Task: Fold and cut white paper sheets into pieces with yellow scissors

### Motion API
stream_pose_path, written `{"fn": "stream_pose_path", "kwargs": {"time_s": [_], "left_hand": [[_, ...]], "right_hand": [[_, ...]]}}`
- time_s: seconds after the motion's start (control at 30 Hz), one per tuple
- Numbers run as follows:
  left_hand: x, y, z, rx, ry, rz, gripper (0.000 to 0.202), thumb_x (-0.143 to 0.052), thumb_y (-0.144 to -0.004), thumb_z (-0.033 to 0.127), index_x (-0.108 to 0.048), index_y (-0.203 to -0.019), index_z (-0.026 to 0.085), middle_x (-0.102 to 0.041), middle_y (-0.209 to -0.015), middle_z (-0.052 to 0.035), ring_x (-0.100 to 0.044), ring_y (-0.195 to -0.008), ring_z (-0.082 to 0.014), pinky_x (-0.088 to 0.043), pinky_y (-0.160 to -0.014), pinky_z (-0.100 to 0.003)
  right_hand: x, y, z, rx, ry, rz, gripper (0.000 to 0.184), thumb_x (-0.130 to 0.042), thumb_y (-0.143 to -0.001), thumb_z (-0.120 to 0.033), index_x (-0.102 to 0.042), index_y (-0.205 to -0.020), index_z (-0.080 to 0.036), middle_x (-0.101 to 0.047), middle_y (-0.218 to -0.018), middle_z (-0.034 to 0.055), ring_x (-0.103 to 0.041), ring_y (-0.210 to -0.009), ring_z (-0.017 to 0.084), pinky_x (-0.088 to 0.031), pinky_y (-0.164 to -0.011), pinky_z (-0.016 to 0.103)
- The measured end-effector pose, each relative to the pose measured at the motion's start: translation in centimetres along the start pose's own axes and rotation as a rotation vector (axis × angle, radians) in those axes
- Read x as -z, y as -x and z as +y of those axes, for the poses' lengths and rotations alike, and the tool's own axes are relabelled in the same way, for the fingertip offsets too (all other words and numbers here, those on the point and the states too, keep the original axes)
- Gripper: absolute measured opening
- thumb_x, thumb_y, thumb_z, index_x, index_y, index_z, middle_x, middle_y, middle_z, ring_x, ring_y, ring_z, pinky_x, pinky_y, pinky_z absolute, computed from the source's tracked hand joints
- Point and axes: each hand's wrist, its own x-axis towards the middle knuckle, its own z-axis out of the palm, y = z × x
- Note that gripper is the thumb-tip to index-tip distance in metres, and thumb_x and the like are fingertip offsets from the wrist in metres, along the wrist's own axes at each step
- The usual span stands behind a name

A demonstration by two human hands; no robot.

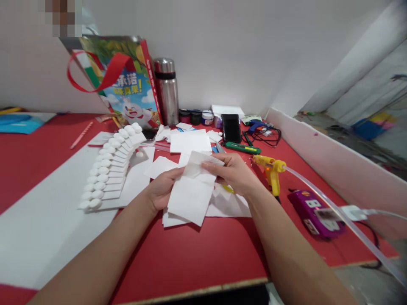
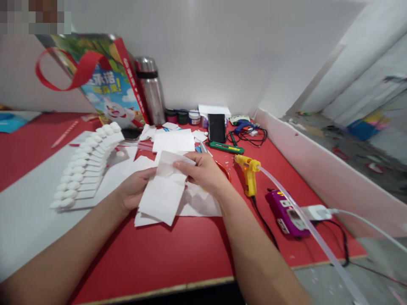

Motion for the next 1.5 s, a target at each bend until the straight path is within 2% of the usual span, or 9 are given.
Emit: {"fn": "stream_pose_path", "kwargs": {"time_s": [0.17,0.4,0.67,0.8,0.9,1.03,1.37,1.43,1.5], "left_hand": [[0.4,-0.1,-0.5,-0.003,0.016,-0.113,0.065,-0.039,-0.102,0.057,-0.061,-0.136,0.006,-0.077,-0.112,-0.0205,-0.075,-0.104,-0.0326,-0.054,-0.098,-0.045],[1.0,-0.4,-0.6,0.118,0.01,-0.247,0.084,-0.04,-0.091,0.077,-0.061,-0.134,0.007,-0.075,-0.114,-0.026,-0.075,-0.096,-0.0361,-0.057,-0.088,-0.05],[-0.1,-0.3,-0.9,-0.018,-0.03,-0.158,0.073,-0.052,-0.094,0.065,-0.057,-0.139,0.008,-0.077,-0.107,-0.0228,-0.077,-0.095,-0.0347,-0.061,-0.082,-0.046],[-0.3,-0.1,-1.3,-0.072,-0.13,-0.065,0.057,-0.066,-0.094,0.037,-0.053,-0.143,0.01,-0.078,-0.104,-0.0221,-0.077,-0.093,-0.0338,-0.061,-0.082,-0.047],[-0.3,-0.1,-1.4,-0.101,-0.194,-0.032,0.057,-0.068,-0.092,0.024,-0.05,-0.145,0.012,-0.079,-0.101,-0.0216,-0.078,-0.09,-0.034,-0.062,-0.081,-0.047],[-0.4,-0.2,-1.4,-0.107,-0.204,-0.017,0.052,-0.067,-0.093,0.023,-0.053,-0.142,0.01,-0.079,-0.098,-0.0211,-0.079,-0.087,-0.0325,-0.063,-0.079,-0.044],[-0.1,-0.5,-1.5,-0.116,-0.185,-0.025,0.051,-0.061,-0.097,0.026,-0.052,-0.144,0.009,-0.077,-0.107,-0.0229,-0.078,-0.095,-0.034,-0.061,-0.088,-0.047],[-0.2,-0.2,-1.1,-0.107,-0.178,-0.028,0.051,-0.056,-0.1,0.028,-0.05,-0.146,0.007,-0.077,-0.107,-0.0232,-0.077,-0.097,-0.0342,-0.059,-0.092,-0.049],[-0.4,0.5,-0.2,-0.107,-0.169,-0.037,0.053,-0.047,-0.103,0.034,-0.049,-0.147,0.005,-0.076,-0.112,-0.0241,-0.076,-0.1,-0.0345,-0.056,-0.097,-0.051]], "right_hand": [[0.0,0.1,0.2,0.025,0.141,0.032,0.031,-0.078,-0.08,-0.046,-0.072,-0.082,-0.016,-0.059,-0.063,-0.0016,-0.044,-0.046,0.006,-0.028,-0.039,0.02],[-0.6,0.3,-0.5,-0.026,-0.171,-0.056,0.031,-0.083,-0.074,-0.041,-0.067,-0.081,-0.016,-0.059,-0.056,-0.0053,-0.031,-0.034,0.001,-0.019,-0.033,0.018],[-1.0,-0.1,0.2,-0.043,-0.005,0.004,0.032,-0.079,-0.078,-0.043,-0.064,-0.075,-0.015,-0.058,-0.049,-0.003,-0.044,-0.033,0.006,-0.024,-0.033,0.018],[-1.0,-0.1,0.0,-0.032,-0.035,0.031,0.029,-0.079,-0.077,-0.04,-0.065,-0.078,-0.015,-0.058,-0.051,-0.004,-0.041,-0.032,0.004,-0.024,-0.034,0.018],[-1.0,-0.1,0.2,-0.029,-0.014,0.033,0.028,-0.077,-0.079,-0.04,-0.065,-0.078,-0.015,-0.057,-0.05,-0.0038,-0.042,-0.033,0.004,-0.025,-0.035,0.018],[-1.1,0.0,0.3,-0.031,0.049,0.041,0.029,-0.076,-0.081,-0.041,-0.064,-0.076,-0.015,-0.053,-0.047,-0.0047,-0.041,-0.033,0.005,-0.025,-0.034,0.019],[-1.3,-0.1,0.4,-0.032,0.023,0.09,0.033,-0.081,-0.076,-0.045,-0.064,-0.083,-0.017,-0.049,-0.048,-0.0073,-0.037,-0.034,0.006,-0.022,-0.034,0.02],[-1.3,-0.2,0.4,0.005,0.036,0.114,0.034,-0.079,-0.077,-0.047,-0.064,-0.087,-0.018,-0.051,-0.05,-0.0072,-0.037,-0.034,0.006,-0.022,-0.034,0.021],[-1.0,-0.5,0.4,0.111,0.087,0.223,0.034,-0.074,-0.083,-0.049,-0.064,-0.095,-0.018,-0.056,-0.055,-0.006,-0.037,-0.035,0.005,-0.023,-0.036,0.021]]}}
